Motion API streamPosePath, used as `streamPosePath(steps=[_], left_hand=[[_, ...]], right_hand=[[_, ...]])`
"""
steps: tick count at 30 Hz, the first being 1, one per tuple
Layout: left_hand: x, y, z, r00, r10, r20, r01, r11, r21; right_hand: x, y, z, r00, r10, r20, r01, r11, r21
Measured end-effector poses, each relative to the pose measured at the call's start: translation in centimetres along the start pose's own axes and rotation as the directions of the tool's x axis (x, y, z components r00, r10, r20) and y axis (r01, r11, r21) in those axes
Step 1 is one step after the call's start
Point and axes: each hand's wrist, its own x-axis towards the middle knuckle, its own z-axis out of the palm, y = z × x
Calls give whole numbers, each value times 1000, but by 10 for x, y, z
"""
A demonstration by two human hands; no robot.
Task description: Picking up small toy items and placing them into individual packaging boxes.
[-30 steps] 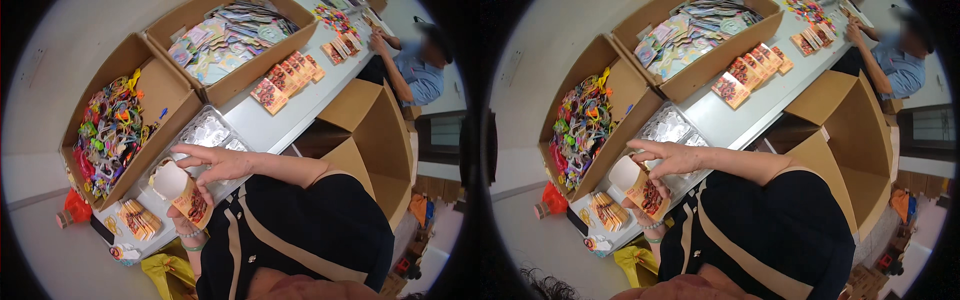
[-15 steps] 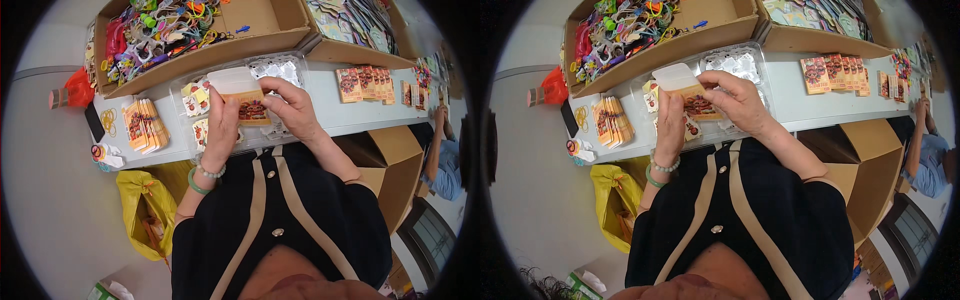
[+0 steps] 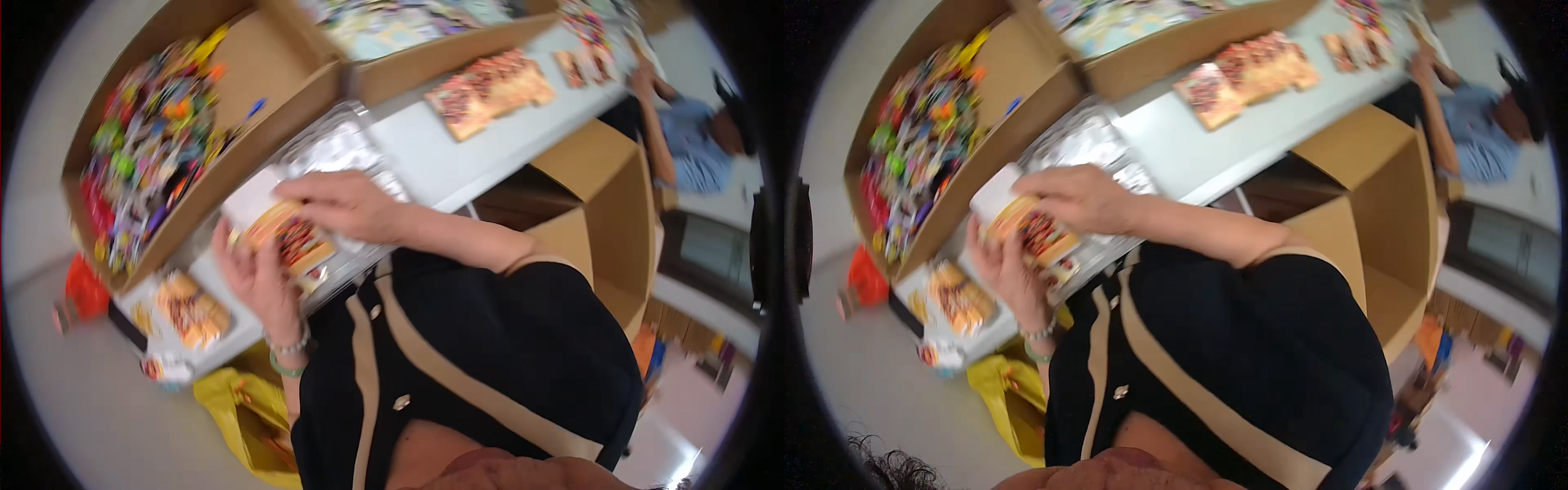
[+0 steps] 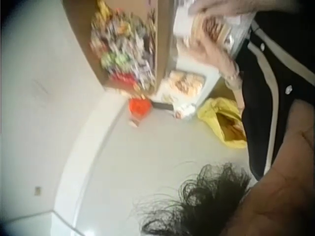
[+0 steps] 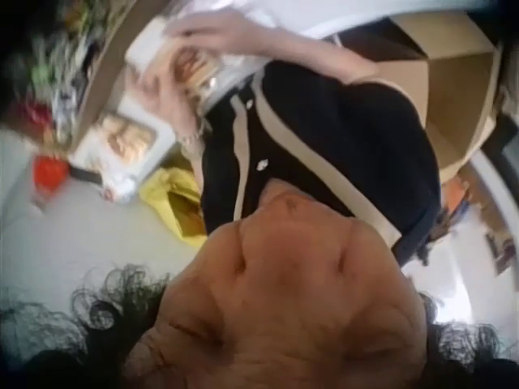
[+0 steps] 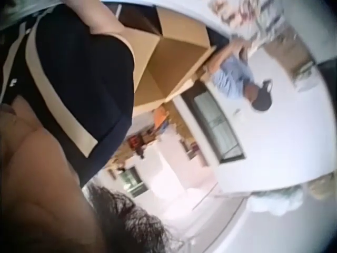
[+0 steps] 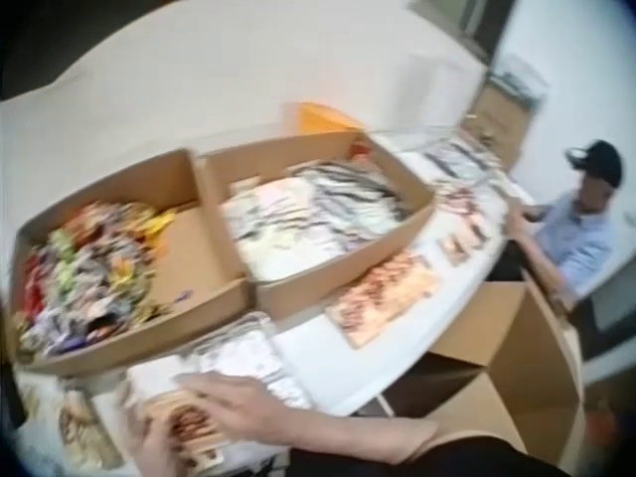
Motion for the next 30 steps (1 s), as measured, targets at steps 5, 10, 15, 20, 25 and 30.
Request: streamPosePath(steps=[5, 10, 15, 20, 25, 30], left_hand=[[-2, -23, -4, 970, 240, 39, -240, 971, 4], [9, -21, -10, 957, 103, 269, -101, 995, -22], [19, -24, -24, 850, 4, 526, 56, 994, -98], [10, -21, -16, 947, 88, 309, -120, 989, 86], [-2, -1, -7, 987, -20, 159, 0, 992, 127], [10, -21, -6, 952, 223, 208, -177, 959, -222]], right_hand=[[7, -11, -13, 967, 221, 124, -244, 944, 221], [6, -5, -31, 965, 199, 174, -230, 956, 183], [4, -14, -34, 928, 222, 298, -252, 966, 65], [6, -21, -27, 923, 310, 229, -318, 948, -2], [2, -6, -19, 954, -246, 170, 269, 955, -125], [5, -19, -24, 941, -185, 283, 247, 948, -202]])
